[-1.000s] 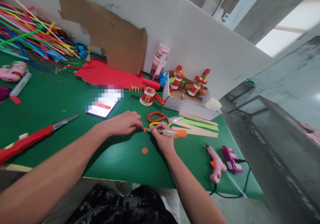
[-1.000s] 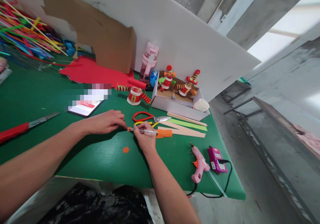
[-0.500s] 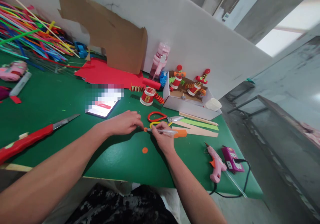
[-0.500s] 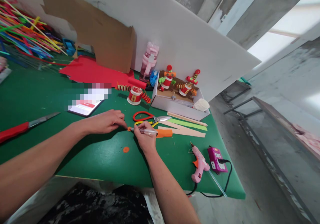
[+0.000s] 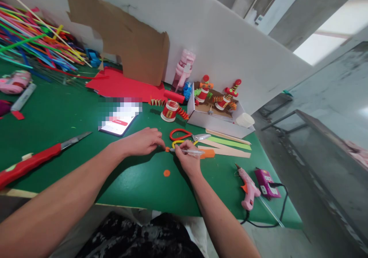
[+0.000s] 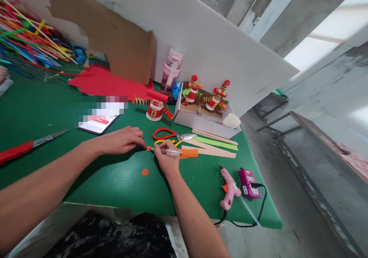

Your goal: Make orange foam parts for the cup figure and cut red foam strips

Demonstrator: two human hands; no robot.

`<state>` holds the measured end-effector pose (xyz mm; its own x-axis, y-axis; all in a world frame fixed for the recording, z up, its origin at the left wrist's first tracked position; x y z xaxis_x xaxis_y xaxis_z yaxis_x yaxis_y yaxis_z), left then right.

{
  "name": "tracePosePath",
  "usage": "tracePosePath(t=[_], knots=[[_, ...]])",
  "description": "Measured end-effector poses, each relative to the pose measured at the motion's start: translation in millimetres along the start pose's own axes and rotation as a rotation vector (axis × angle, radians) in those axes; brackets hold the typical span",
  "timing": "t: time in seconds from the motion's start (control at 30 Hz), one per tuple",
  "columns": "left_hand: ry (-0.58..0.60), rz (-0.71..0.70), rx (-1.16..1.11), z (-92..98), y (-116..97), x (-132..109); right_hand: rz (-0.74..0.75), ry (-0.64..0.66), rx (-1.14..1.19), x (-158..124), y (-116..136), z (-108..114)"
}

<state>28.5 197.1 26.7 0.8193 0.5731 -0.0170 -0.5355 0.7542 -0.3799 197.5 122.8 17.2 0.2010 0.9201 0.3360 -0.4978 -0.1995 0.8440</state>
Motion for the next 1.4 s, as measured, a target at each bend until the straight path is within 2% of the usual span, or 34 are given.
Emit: tracePosePath(t=[0.83, 1.4], knots=[[0.016, 0.015, 0.024, -1.4, 0.1, 0.4, 0.032, 0.01, -0.023, -0.3, -1.6, 0.4], [0.01, 0.002, 0.023, -0.3, 0.7, 0.2, -0.003, -0.002, 0.015, -0.2, -1.2, -0.3]])
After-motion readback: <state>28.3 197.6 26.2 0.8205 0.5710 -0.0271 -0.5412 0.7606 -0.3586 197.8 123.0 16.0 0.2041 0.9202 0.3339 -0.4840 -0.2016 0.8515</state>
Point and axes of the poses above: each hand's wrist, its own x-axis towards the middle knuckle, its own z-axis out of the back of the hand, y = z × x, the point moved 4 cm from there along x, towards the middle knuckle, and after that the axes turned 10 degrees about z, right-handed, at the moved point
